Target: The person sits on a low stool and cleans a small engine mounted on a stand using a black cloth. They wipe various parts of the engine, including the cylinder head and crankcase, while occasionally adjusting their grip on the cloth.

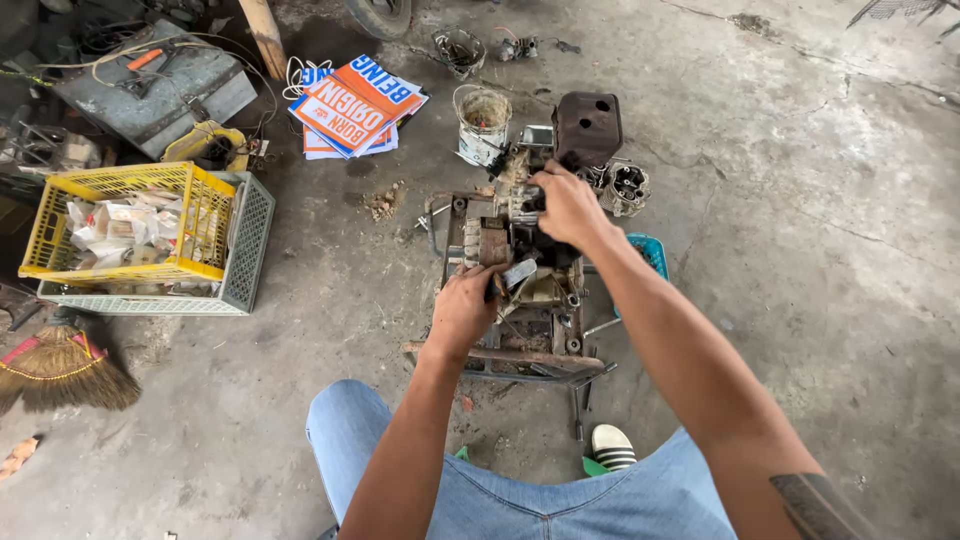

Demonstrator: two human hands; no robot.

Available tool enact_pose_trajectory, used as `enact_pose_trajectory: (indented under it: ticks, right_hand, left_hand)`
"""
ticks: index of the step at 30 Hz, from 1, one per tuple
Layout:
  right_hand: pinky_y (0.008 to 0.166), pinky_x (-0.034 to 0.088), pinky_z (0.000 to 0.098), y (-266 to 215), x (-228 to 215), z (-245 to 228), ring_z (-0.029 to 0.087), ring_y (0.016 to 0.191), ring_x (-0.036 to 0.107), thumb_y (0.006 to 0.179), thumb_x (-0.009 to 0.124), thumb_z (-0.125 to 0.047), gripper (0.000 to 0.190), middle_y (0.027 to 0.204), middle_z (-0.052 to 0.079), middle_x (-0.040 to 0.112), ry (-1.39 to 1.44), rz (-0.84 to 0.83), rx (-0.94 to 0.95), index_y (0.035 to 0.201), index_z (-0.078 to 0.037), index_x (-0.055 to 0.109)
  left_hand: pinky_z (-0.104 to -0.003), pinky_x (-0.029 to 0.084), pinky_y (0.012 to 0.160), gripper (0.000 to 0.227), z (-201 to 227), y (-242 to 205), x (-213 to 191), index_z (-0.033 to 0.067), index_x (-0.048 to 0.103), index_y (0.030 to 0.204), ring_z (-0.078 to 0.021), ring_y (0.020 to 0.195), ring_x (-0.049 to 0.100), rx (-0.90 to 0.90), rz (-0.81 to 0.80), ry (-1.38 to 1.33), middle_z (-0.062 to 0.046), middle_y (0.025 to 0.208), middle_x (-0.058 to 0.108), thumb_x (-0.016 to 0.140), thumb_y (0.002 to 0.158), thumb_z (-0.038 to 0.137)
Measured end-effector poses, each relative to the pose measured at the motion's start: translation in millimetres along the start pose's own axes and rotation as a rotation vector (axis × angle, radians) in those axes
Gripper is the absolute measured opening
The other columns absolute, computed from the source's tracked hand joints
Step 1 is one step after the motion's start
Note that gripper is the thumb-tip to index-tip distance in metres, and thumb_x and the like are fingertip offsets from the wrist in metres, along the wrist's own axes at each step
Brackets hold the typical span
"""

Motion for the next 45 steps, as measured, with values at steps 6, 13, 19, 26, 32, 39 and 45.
enact_pose_trajectory:
  ticks: [6, 13, 19, 26, 32, 39, 45]
  right_hand:
    - [0.085, 0.057, 0.0568, -21.2, -25.4, -17.0, 0.044, 0.102, 0.069, 0.090, 0.071, -0.033, 0.033, 0.118, 0.009, 0.066, -0.008, 0.068, -0.041, 0.120, -0.019, 0.070]
    - [0.076, 0.060, 0.0509, -11.2, -1.2, -7.2, 0.038, 0.092, 0.074, 0.097, 0.066, -0.041, 0.024, 0.119, 0.006, 0.068, -0.085, 0.262, 0.001, 0.109, -0.021, 0.071]
    - [0.084, 0.057, 0.0604, 4.6, -14.2, -4.1, 0.050, 0.096, 0.070, 0.077, 0.081, -0.026, 0.034, 0.125, 0.012, 0.065, -0.114, 0.011, -0.076, 0.107, -0.017, 0.068]
    - [0.098, 0.052, 0.0494, -61.5, -38.1, -6.0, 0.038, 0.113, 0.066, 0.087, 0.084, -0.035, 0.039, 0.117, 0.012, 0.070, 0.355, 0.291, 0.031, 0.121, -0.020, 0.072]
    - [0.079, 0.049, 0.0382, -104.4, -62.9, -11.1, 0.027, 0.092, 0.057, 0.085, 0.085, -0.016, 0.055, 0.103, 0.016, 0.059, 0.792, 0.472, 0.212, 0.131, 0.001, 0.060]
    - [0.088, 0.059, 0.0516, -4.2, 32.1, -65.4, 0.041, 0.104, 0.071, 0.085, 0.081, -0.019, 0.048, 0.121, 0.012, 0.069, 0.068, 0.073, -0.193, 0.130, -0.020, 0.065]
    - [0.102, 0.049, 0.0535, -50.0, 1.9, -79.3, 0.041, 0.108, 0.069, 0.088, 0.074, -0.008, 0.023, 0.109, 0.014, 0.075, 0.279, -0.157, -0.400, 0.110, -0.011, 0.069]
  left_hand:
    - [-0.058, 0.046, 0.111, 0.044, 4.6, 0.0, -2.7, 0.0183, 0.068, 0.131, -0.0408, 0.098, 0.072, 0.015, 0.005, -0.046, -0.012, 0.101, 0.074, 0.065, 0.090, 0.005]
    - [-0.060, 0.043, 0.113, 0.044, 17.1, -5.8, -17.5, 0.0144, 0.066, 0.133, -0.0457, 0.104, 0.070, -0.004, -0.033, -0.073, -0.016, 0.106, 0.073, 0.063, 0.090, 0.003]
    - [-0.068, 0.044, 0.111, 0.043, 20.3, -7.7, -20.8, 0.0137, 0.066, 0.132, -0.0445, 0.104, 0.069, -0.020, -0.014, -0.069, -0.013, 0.103, 0.073, 0.068, 0.090, 0.002]
    - [-0.066, 0.051, 0.103, 0.036, 9.9, -7.8, -26.5, 0.0223, 0.066, 0.133, -0.0427, 0.107, 0.069, -0.034, -0.019, -0.078, -0.013, 0.116, 0.068, 0.064, 0.098, 0.012]
    - [-0.051, 0.054, 0.075, 0.022, 15.8, -32.1, -70.8, 0.0024, 0.068, 0.117, -0.0330, 0.088, 0.069, -0.323, 0.345, -0.446, -0.017, 0.101, 0.062, 0.061, 0.107, 0.020]
    - [-0.034, 0.040, 0.054, 0.026, 6.7, -52.9, -25.2, 0.0078, 0.070, 0.082, -0.0178, 0.050, 0.048, -0.451, 0.413, -0.533, -0.007, 0.054, 0.057, 0.072, 0.098, 0.028]
    - [-0.030, 0.038, 0.050, 0.021, 8.6, -88.4, -31.0, 0.0072, 0.077, 0.088, -0.0139, 0.047, 0.044, -0.448, 0.420, -0.664, -0.008, 0.050, 0.056, 0.068, 0.100, 0.022]
Point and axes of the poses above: each hand's wrist, its own y-axis towards the middle knuckle, its own x-axis out of the palm, z = x × y, the point moved 1 cm from there along y, towards the middle knuckle
